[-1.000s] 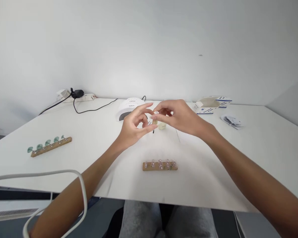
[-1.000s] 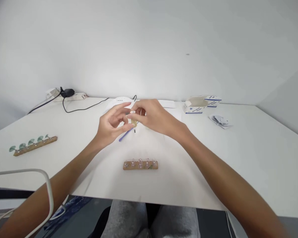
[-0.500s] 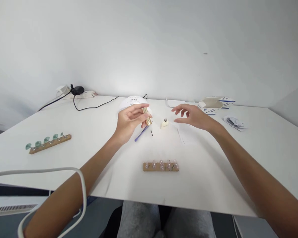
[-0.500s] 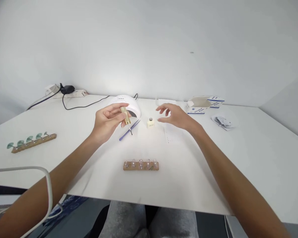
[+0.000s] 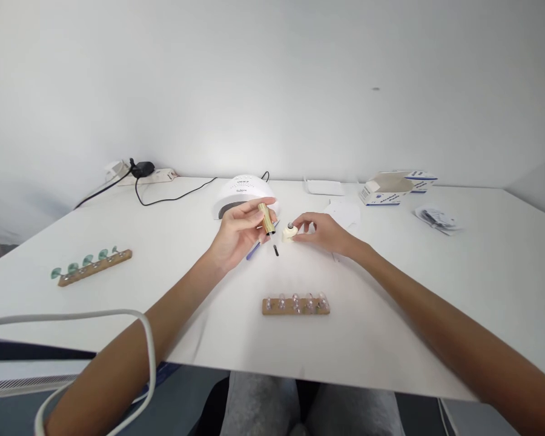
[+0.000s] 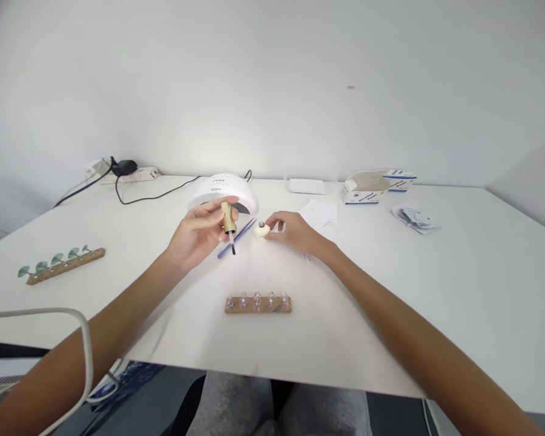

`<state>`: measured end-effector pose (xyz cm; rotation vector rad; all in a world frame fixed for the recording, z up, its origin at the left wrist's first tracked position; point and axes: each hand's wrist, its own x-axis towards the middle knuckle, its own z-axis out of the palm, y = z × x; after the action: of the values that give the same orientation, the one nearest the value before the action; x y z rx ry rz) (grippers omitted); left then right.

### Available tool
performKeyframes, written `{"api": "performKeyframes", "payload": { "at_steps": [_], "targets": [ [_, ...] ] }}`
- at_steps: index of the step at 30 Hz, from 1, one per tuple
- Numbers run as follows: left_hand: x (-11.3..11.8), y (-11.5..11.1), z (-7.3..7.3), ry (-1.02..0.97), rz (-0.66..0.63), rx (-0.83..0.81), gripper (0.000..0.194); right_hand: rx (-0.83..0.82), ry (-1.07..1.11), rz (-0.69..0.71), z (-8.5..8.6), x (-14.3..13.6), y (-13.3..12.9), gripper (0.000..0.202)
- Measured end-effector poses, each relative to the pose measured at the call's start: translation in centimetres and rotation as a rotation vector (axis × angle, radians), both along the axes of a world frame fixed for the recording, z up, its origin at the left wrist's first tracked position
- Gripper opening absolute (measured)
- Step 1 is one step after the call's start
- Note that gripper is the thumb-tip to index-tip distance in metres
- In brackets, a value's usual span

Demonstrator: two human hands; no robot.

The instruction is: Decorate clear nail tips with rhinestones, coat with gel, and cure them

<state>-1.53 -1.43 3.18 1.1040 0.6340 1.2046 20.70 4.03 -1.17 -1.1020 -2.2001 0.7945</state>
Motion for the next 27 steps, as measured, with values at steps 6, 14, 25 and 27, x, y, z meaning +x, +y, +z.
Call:
{"api": "performKeyframes", "payload": {
  "at_steps": [6,14,25,27],
  "targets": [
    [0.3,-0.1,-0.3,-0.019,-0.046,-0.048,0.021,-0.152,-0.115,0.072,2.5,4.8,-4.2,0.025],
    [1.2,-0.7,-0.7,0.045,-0.063,-0.123,0.019,-0.427,-0.284,0.25,1.6,5.8,-8.2,0.062],
    [2.4,-1.3,-1.1,0.148,-0.062,-0.041,0.019,-0.184,-0.041,0.243,-0.9,2.8,-8.9,0.021],
    [2.6,-1.6,-1.3,0.195,-0.059,0.013,0.022,-0.163,-0.013,0.242,-1.0,2.3,-9.1,0.019]
  ]
}}
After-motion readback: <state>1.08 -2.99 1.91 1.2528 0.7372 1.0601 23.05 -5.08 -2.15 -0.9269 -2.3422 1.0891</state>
